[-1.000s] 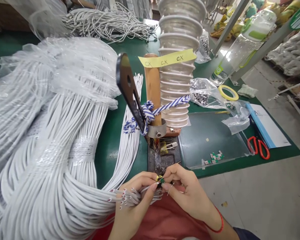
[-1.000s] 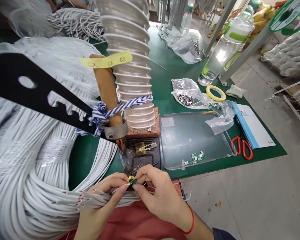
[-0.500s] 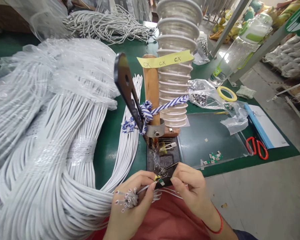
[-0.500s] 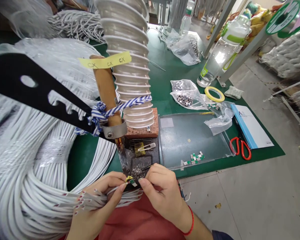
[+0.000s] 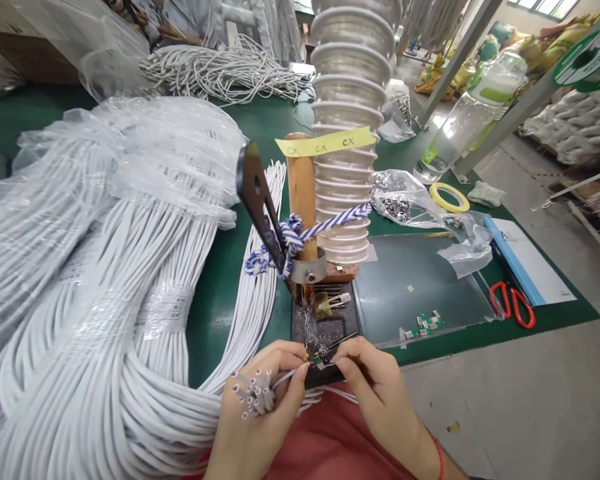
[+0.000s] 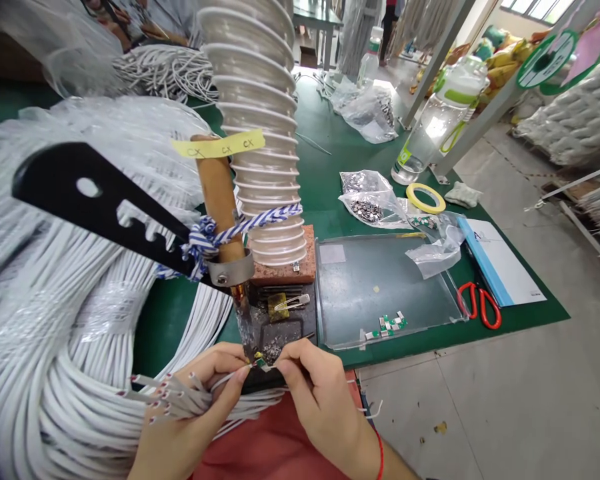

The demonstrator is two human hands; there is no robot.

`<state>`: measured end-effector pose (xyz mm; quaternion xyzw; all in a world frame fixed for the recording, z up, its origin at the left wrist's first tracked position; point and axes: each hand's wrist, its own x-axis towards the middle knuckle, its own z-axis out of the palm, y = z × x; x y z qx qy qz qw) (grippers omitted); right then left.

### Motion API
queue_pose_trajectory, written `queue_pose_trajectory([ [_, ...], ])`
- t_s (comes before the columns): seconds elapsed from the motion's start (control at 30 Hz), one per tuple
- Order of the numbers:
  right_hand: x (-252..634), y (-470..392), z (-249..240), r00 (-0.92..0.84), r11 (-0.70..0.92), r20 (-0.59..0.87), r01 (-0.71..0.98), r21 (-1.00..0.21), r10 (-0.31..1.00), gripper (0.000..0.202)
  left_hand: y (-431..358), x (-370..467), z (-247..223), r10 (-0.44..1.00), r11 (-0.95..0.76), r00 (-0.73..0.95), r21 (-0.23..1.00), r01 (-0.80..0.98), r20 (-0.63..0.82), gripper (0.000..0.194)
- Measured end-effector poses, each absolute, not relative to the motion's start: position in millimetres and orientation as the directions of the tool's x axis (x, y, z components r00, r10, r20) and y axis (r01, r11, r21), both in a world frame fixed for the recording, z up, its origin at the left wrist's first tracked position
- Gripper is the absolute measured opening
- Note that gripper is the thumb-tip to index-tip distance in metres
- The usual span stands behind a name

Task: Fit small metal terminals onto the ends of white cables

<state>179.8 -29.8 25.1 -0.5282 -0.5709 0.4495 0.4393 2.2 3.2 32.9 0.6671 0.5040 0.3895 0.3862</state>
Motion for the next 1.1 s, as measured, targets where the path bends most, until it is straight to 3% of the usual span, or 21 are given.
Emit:
queue_pose_trajectory([
  [0.23,169,-21,28,-0.003,0.101,0.104,0.254,-0.962,0.995,0.02,3,0,37,0.975,-0.181,0.186,0.921,0.346,0.121,0.018],
  [0.37,165,-18,26,0.046,0.185,0.195,0.173,-0.967,0.98,0.018,3,1,38,0.978,-0.164,0.179,0.929,0.333,0.108,0.018],
  [0.67,163,-18,28,0.029,0.221,0.226,0.121,-0.968,0.974,0.019,0,0,34,0.987,-0.121,0.134,0.946,0.302,0.084,0.016],
  [0.93,167,-20,22,0.027,0.199,0.204,0.131,-0.971,0.979,0.017,1,-1,29,0.997,-0.022,0.072,0.97,0.242,0.005,0.014],
  [1.1,169,-21,22,0.003,0.062,0.063,0.176,-0.982,0.998,0.015,-1,-2,21,0.995,0.01,0.092,0.972,0.233,-0.032,0.013],
])
